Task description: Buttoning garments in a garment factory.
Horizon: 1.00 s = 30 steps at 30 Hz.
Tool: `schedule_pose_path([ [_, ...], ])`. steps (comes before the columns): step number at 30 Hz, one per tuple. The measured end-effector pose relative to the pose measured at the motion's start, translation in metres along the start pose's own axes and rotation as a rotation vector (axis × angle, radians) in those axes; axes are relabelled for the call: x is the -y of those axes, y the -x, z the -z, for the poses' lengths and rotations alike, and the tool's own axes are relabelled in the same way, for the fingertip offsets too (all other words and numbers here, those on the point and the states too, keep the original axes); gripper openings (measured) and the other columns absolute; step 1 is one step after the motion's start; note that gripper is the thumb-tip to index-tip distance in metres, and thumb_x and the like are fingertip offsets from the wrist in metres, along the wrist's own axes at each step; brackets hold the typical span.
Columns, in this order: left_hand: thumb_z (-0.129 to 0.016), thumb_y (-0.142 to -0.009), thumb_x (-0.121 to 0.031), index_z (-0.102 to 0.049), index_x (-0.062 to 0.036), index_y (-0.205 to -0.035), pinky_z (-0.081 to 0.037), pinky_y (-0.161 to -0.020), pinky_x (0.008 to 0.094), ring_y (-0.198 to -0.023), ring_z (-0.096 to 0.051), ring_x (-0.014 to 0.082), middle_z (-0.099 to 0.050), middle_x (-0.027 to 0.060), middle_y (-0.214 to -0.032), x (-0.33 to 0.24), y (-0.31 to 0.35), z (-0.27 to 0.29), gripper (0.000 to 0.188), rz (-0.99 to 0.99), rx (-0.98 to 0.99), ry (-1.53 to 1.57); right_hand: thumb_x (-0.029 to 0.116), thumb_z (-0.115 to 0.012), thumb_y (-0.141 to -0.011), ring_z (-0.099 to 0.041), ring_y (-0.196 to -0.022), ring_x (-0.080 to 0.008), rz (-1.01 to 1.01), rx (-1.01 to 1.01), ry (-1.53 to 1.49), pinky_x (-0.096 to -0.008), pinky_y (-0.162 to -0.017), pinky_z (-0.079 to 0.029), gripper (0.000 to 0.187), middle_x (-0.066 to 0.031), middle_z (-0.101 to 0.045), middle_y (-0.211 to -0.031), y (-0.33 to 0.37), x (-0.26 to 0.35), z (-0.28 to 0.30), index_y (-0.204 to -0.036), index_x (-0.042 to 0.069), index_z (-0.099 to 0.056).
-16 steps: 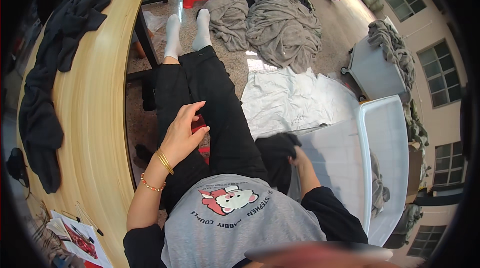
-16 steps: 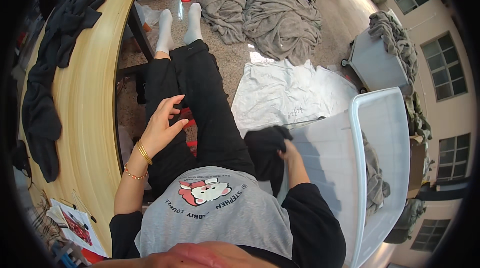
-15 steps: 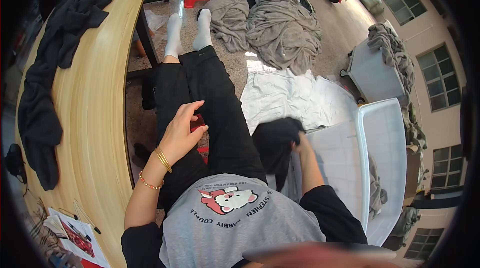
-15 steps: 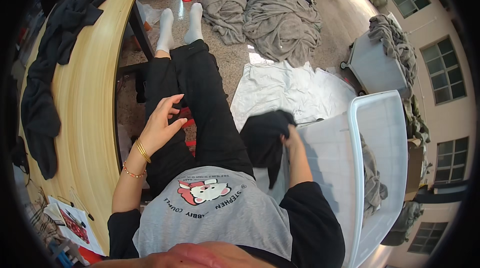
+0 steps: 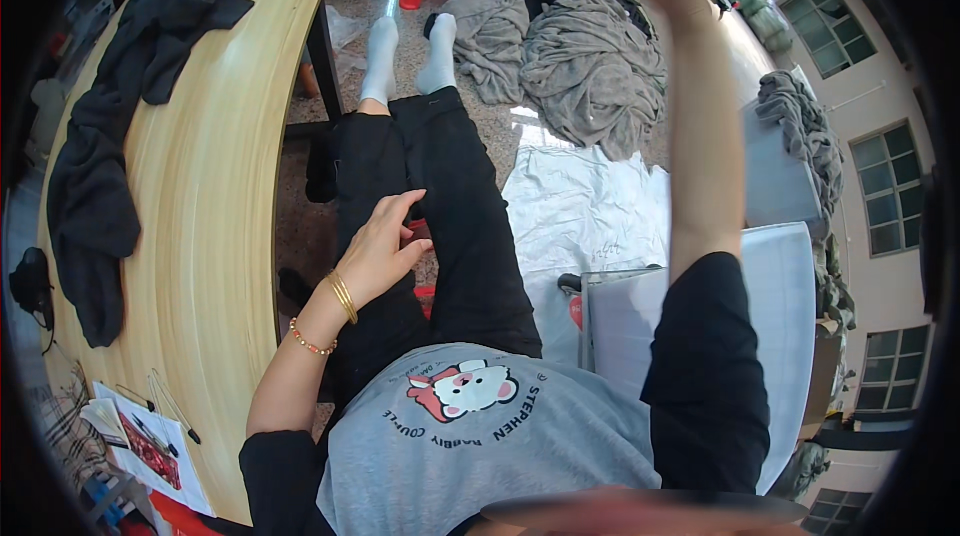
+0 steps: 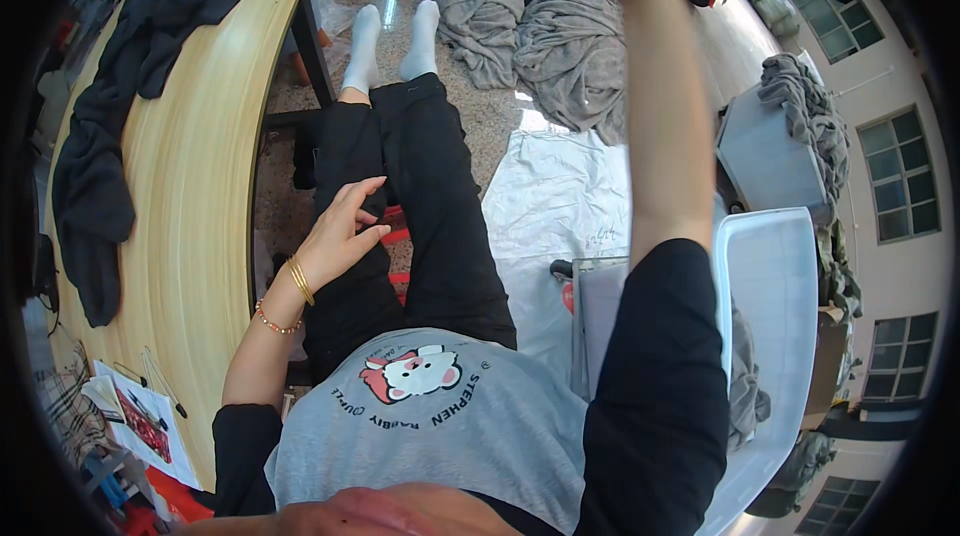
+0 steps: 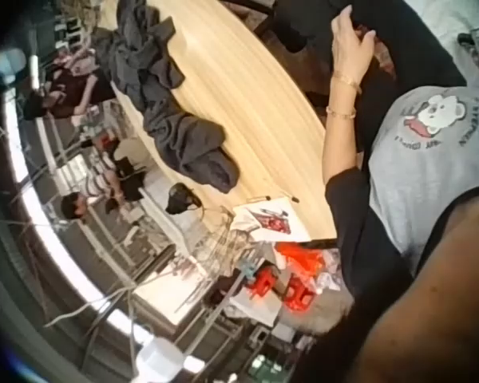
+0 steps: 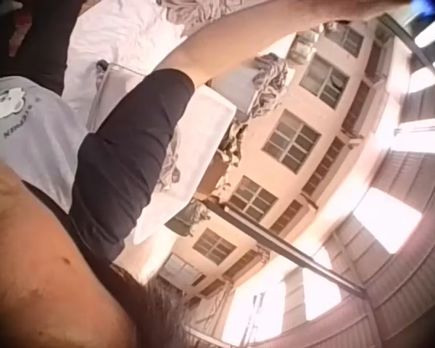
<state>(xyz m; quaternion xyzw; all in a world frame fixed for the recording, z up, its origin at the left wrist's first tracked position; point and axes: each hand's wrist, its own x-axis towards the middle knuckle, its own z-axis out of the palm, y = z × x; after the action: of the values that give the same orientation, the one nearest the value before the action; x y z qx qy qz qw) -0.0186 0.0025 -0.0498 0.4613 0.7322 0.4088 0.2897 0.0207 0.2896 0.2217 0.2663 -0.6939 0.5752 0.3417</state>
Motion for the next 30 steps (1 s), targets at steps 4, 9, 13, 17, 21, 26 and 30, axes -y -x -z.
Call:
schedule_pose_path([
  [4,-0.069,-0.087,-0.014,-0.038,-0.0082,-0.144,-0.053,-0.074,0.0312,-0.097,-0.065,0.0211,-0.045,0.0156,-0.136,-0.008,0.0,0.0,0.065,-0.014,0.068,-0.027,0.025,-0.065,-0.092,-0.068,-0.098,-0.0151,-0.893,-0.017,0.118,-0.0305,-0.089,-0.052,0.038,-0.0071,-0.07,-0.113,0.169,-0.166,0.002,-0.124,0.005,-0.063],
  [9,-0.07,-0.085,-0.013,-0.036,-0.0098,-0.146,-0.052,-0.076,0.0307,-0.096,-0.064,0.0213,-0.042,0.0136,-0.14,-0.003,0.002,0.021,0.07,0.037,0.006,-0.049,0.022,-0.063,-0.094,-0.067,-0.096,-0.0143,-1.103,-0.516,-0.557,-0.0294,-0.085,-0.054,0.039,-0.0082,-0.067,-0.117,0.296,-0.224,-0.083,-0.128,0.004,-0.058],
  [13,-0.069,-0.086,-0.012,-0.042,-0.0091,-0.143,-0.045,-0.098,0.0359,-0.119,-0.053,0.0263,-0.043,0.0139,-0.141,-0.003,0.001,0.061,0.064,-0.072,-0.299,-0.183,0.022,-0.063,-0.094,-0.067,-0.093,-0.0148,-1.008,-0.446,-0.504,-0.0278,-0.081,-0.055,0.039,-0.0101,-0.068,-0.112,0.298,-0.217,-0.076,-0.127,0.002,-0.058],
  [17,-0.071,-0.081,-0.019,-0.05,-0.0066,-0.133,-0.038,-0.108,0.0433,-0.129,-0.042,0.0416,-0.042,0.0245,-0.139,0.015,-0.001,0.117,0.058,-0.081,-0.578,-0.499,0.022,-0.06,-0.096,-0.067,-0.089,-0.0133,-1.086,-0.687,-0.418,-0.0251,-0.078,-0.055,0.036,-0.0098,-0.069,-0.11,0.312,-0.223,-0.055,-0.127,0.003,-0.059],
  [21,-0.075,-0.074,-0.027,-0.049,-0.0096,-0.136,-0.028,-0.112,0.0546,-0.136,-0.032,0.0434,-0.033,0.025,-0.146,0.075,0.028,0.205,0.07,0.22,-0.853,-1.106,0.019,-0.062,-0.096,-0.065,-0.082,-0.0083,-1.161,-0.551,-0.275,-0.0214,-0.075,-0.053,0.029,-0.0045,-0.07,-0.101,0.309,-0.227,-0.073,-0.12,0.003,-0.063],
  [26,-0.076,-0.075,-0.038,-0.03,-0.014,-0.149,-0.029,-0.111,0.0522,-0.138,-0.037,0.0375,-0.036,0.0222,-0.149,0.119,0.08,0.304,0.09,0.96,-1.201,-0.975,0.019,-0.063,-0.095,-0.063,-0.08,-0.0063,-1.214,-0.239,-0.175,-0.019,-0.072,-0.049,0.026,-0.0028,-0.07,-0.099,0.308,-0.22,-0.095,-0.117,0.004,-0.065],
  [30,-0.067,-0.08,-0.036,-0.056,-0.0092,-0.133,-0.047,-0.095,0.0422,-0.111,-0.063,0.0329,-0.068,0.0167,-0.117,0.147,0.092,0.316,0.06,0.863,-1.077,-0.755,0.018,-0.062,-0.096,-0.063,-0.081,-0.0071,-1.234,-0.197,-0.2,-0.0199,-0.073,-0.05,0.026,-0.0031,-0.069,-0.1,0.31,-0.217,-0.103,-0.117,0.004,-0.064],
])
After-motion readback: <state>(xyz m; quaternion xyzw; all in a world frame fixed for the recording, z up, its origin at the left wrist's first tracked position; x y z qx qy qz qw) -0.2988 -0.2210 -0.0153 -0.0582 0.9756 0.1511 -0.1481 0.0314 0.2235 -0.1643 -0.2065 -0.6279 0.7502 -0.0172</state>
